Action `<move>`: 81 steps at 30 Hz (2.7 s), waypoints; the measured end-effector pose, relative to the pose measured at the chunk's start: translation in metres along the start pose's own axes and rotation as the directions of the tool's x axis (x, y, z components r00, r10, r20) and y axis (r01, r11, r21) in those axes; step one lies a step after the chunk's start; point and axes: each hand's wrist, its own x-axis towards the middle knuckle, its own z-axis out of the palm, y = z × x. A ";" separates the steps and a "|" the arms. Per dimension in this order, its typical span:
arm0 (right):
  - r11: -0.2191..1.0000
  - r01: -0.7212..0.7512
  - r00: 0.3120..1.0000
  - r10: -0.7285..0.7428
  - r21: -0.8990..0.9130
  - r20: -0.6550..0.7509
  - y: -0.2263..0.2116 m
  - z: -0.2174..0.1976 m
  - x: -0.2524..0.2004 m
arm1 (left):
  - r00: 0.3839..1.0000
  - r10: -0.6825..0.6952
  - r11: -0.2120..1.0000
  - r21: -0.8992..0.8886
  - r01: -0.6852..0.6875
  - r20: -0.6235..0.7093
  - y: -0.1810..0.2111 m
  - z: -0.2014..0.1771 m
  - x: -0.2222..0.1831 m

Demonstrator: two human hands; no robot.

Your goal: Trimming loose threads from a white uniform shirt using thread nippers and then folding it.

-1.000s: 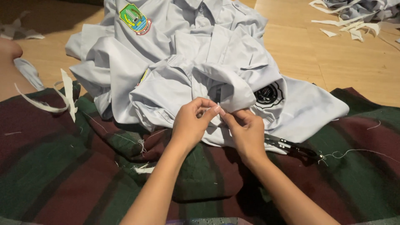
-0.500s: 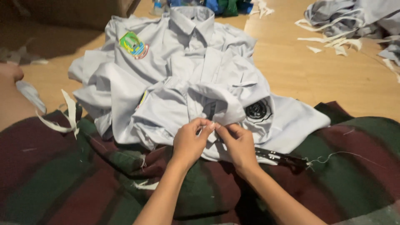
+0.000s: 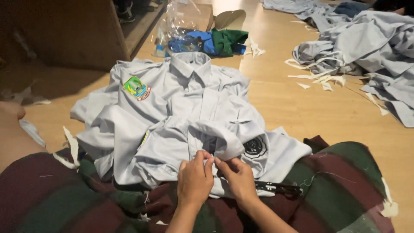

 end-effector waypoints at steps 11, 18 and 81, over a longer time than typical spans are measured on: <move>0.999 -0.023 0.999 0.021 -0.041 -0.026 0.002 -0.003 0.013 | 0.997 -0.012 0.998 0.069 0.006 0.075 0.003 0.004 0.012; 0.986 0.095 0.994 -0.100 -0.137 -0.034 0.000 0.001 0.009 | 0.999 0.037 0.999 0.032 -0.037 -0.004 -0.008 0.014 0.010; 0.970 0.105 0.991 -0.120 -0.217 -0.054 0.001 0.000 -0.010 | 0.954 -0.207 0.954 -0.172 0.246 0.215 0.003 -0.028 0.000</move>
